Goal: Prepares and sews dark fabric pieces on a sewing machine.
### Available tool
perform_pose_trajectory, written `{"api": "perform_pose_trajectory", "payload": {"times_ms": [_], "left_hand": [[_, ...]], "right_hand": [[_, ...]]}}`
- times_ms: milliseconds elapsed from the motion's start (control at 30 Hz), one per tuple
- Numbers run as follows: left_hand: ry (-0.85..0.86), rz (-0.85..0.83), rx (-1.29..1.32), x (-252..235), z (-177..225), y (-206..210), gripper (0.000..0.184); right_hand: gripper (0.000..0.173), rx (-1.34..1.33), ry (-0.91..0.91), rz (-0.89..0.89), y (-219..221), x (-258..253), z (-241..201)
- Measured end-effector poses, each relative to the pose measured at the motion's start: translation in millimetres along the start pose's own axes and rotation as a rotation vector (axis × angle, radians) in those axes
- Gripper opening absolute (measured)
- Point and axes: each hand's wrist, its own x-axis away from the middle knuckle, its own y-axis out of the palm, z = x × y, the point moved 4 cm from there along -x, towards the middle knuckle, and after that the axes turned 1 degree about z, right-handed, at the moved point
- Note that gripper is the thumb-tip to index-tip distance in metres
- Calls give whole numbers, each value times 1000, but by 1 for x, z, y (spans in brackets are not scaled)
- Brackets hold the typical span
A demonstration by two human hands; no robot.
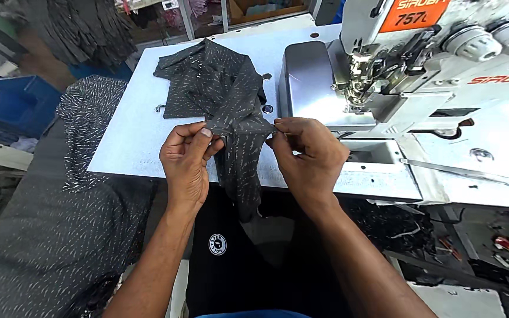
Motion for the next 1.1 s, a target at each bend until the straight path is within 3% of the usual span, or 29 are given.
{"api": "perform_pose_trajectory", "payload": {"times_ms": [167, 367, 567, 1100], "left_hand": [[122, -119, -134, -2, 4, 5, 16], [39, -190, -31, -3, -2, 12, 19], [-14, -101, -57, -13, -17, 18, 31], [-119, -40, 49, -19, -25, 21, 26]], "right_hand": [[11, -20, 42, 18, -6, 8, 4], [11, -65, 104, 47, -9, 15, 12], [12, -115, 193, 64, -10, 22, 20], [13, -132, 185, 51, -12, 24, 27]]}}
